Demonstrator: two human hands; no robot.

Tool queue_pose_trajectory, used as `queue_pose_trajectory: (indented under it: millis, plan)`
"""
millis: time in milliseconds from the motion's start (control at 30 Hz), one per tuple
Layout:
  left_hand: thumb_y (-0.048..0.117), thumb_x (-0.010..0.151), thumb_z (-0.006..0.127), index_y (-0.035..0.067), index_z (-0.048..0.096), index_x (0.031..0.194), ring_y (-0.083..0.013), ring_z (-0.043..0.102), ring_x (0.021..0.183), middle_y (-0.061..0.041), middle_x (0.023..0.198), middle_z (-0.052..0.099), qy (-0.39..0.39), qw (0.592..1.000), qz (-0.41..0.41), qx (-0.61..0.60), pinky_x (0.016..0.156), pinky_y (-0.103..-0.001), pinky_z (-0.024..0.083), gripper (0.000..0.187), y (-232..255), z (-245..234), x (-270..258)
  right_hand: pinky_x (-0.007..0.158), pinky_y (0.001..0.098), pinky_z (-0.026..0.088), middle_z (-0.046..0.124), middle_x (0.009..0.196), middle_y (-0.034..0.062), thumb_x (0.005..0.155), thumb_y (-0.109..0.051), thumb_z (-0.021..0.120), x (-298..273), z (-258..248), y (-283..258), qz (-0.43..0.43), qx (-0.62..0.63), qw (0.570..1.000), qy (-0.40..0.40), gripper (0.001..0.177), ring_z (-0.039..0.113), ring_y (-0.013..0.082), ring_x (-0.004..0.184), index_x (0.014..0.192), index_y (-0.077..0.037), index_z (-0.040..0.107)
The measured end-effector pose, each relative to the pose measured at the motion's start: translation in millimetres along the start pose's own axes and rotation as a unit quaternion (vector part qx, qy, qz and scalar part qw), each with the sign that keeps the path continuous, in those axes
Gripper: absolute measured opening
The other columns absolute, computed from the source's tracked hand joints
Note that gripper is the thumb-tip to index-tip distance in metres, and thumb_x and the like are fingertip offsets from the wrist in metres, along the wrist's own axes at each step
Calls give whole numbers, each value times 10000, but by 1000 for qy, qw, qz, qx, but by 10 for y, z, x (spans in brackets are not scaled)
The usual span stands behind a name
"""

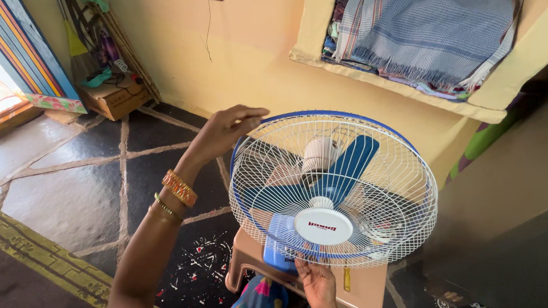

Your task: The person assembles a table fan by fitting the blade onto the motor shaft, placing the front grill over the assembly, and securing the blue plastic rim around the edges of the two grills.

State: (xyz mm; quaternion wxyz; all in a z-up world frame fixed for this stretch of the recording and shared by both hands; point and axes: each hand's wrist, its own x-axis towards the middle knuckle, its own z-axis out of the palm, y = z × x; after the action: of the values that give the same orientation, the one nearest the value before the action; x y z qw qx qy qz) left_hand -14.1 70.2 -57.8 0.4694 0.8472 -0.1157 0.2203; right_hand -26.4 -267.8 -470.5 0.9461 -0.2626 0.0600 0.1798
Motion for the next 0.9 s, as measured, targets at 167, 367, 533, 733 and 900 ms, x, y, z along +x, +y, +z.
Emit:
queue_pose_trajectory:
  millis: [167,367,533,733,900]
  plan:
    - [231,985,630,84,670,1327,-127,697,1065,-67,1174,756,30,995,-58,-78,950,-294,552,374,-360,13,-334,1086,559,502,678,1036,209,831,98,566,51,-90,24,8,23,999,-30,282,687,342,1002,1109,95,518]
    - [140,985,641,18,619,1364,-129,672,1140,-71,1229,713,58,980,-8,-189,1016,-281,543,399,-571,168,-437,1027,516,503,697,1099,192,795,71,549,-17,52,-28,0,-5,1000,-4,368,682,344,1047,1163,55,563]
    - [116,963,679,0,628,1358,-125,670,1084,-49,1203,662,60,977,-2,-204,970,-274,567,414,-481,235,-406,1042,527,512,698,1118,206,795,78,540,-11,29,-29,11,6,1000,4,336,682,357,1090,1131,84,555]
    - [188,936,709,46,666,1307,-97,665,1028,-22,1126,640,66,990,-15,-125,923,-248,600,399,-172,227,-319,1055,526,518,689,1106,202,821,80,557,-7,-36,-29,16,11,1000,-13,311,680,351,1083,1132,92,556]
    - [199,959,713,56,706,1208,-77,633,922,-11,1074,665,89,992,-45,-71,804,-241,538,287,-41,327,-282,1044,530,493,693,1108,193,813,80,567,-58,36,-57,8,10,1000,-16,308,679,353,1070,1120,61,568]
